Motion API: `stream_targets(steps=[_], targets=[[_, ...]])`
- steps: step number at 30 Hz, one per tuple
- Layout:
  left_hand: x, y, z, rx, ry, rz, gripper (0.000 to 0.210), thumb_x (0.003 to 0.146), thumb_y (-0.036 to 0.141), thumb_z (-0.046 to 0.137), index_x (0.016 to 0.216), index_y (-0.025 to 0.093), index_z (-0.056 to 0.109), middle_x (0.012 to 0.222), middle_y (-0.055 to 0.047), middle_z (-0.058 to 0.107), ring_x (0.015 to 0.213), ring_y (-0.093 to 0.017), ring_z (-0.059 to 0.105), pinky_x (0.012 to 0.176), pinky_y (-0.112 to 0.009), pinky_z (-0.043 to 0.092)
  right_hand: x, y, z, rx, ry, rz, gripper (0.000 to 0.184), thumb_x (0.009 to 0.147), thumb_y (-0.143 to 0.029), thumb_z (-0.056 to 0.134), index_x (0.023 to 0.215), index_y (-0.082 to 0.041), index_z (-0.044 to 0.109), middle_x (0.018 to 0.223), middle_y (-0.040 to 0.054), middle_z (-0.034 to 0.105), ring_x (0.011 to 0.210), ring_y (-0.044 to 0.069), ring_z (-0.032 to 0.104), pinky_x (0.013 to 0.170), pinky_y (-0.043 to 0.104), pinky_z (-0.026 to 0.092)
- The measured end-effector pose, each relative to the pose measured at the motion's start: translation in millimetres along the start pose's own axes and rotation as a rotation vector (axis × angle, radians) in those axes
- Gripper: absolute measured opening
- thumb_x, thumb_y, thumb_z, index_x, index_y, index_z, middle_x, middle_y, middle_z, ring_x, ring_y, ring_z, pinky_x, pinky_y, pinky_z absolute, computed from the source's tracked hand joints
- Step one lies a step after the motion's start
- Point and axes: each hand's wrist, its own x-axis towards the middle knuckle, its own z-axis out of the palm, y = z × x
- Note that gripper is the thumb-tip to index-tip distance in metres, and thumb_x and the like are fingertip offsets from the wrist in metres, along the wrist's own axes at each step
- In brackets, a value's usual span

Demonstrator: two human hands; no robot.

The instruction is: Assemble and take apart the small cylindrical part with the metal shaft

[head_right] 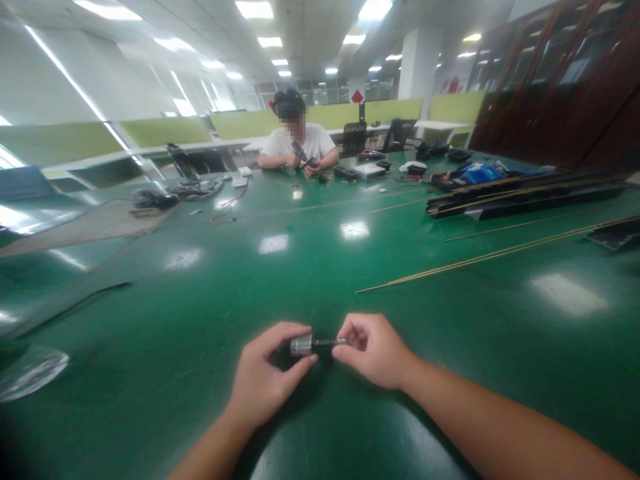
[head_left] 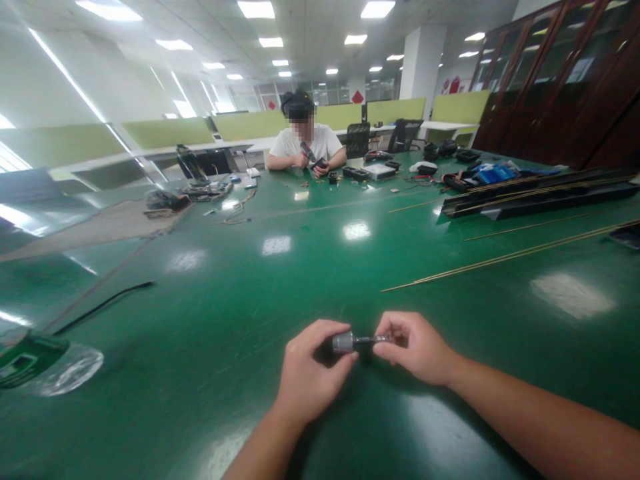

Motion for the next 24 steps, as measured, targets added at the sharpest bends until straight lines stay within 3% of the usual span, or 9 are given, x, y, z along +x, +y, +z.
stream_targets(steps=[7, 10, 15, 17, 21, 24], targets=[[1, 0, -0.6, -0.004, 0.009, -0.001, 0.025, 0.075, 0.019, 0.075, 0.099, 0.023, 0.070, 0.095, -0.003, 0.071, 0.085, -0.019, 0.066, 0.078, -0.030, 0.052, 0, 0, 0, 0.031, 0.011, -0.007, 0.017, 0.077, -0.027, 0.072, 0.077, -0.015, 0.060, 0.058, -0.0024, 0.057, 0.052, 0.011, 0.050, 0.052, 0.022, 0.037], [1, 0, -2.3, 0.007, 0.008, -0.030, 0.023, 0.076, 0.021, 0.075, 0.098, 0.023, 0.070, 0.095, -0.003, 0.071, 0.086, -0.019, 0.066, 0.080, -0.031, 0.051, 1, 3, 0, 0.119, 0.003, 0.016, 0.025, 0.081, -0.037, 0.070, 0.076, -0.016, 0.058, 0.059, -0.0017, 0.059, 0.049, 0.011, 0.052, 0.049, 0.022, 0.038], [3, -6, -2.6, -0.057, 0.123, -0.274, 0.026, 0.073, 0.034, 0.078, 0.090, 0.019, 0.064, 0.088, -0.003, 0.070, 0.081, -0.020, 0.066, 0.077, -0.032, 0.049, 7, 10, -3, 0.368, 0.052, 0.108, 0.049, 0.094, -0.058, 0.043, 0.065, -0.019, 0.046, 0.049, -0.0017, 0.055, 0.035, 0.010, 0.042, 0.037, 0.022, 0.027], [5, -9, -1.0, -0.186, 0.195, -0.371, 0.034, 0.073, 0.038, 0.079, 0.093, 0.018, 0.059, 0.090, -0.004, 0.070, 0.084, -0.020, 0.067, 0.079, -0.031, 0.049, 9, 12, -4, 0.356, 0.069, 0.105, 0.053, 0.094, -0.060, 0.041, 0.059, -0.021, 0.040, 0.043, -0.0032, 0.049, 0.032, 0.009, 0.037, 0.036, 0.022, 0.024], [10, -15, 3.6, -0.385, 0.257, -0.515, 0.055, 0.079, 0.046, 0.071, 0.124, 0.018, 0.056, 0.103, -0.008, 0.072, 0.095, -0.020, 0.066, 0.087, -0.031, 0.046, 10, 14, -2, 0.269, 0.010, 0.031, 0.057, 0.094, -0.060, 0.040, 0.050, -0.023, 0.032, 0.039, -0.0032, 0.043, 0.033, 0.009, 0.038, 0.040, 0.024, 0.029], [8, -17, 6.6, -0.404, 0.316, -0.621, 0.052, 0.085, 0.055, 0.060, 0.118, 0.015, 0.064, 0.104, -0.010, 0.072, 0.088, -0.018, 0.062, 0.076, -0.027, 0.044, 10, 15, -1, 0.250, -0.018, 0.014, 0.057, 0.094, -0.059, 0.040, 0.051, -0.023, 0.033, 0.039, -0.0031, 0.043, 0.034, 0.009, 0.039, 0.042, 0.024, 0.032]])
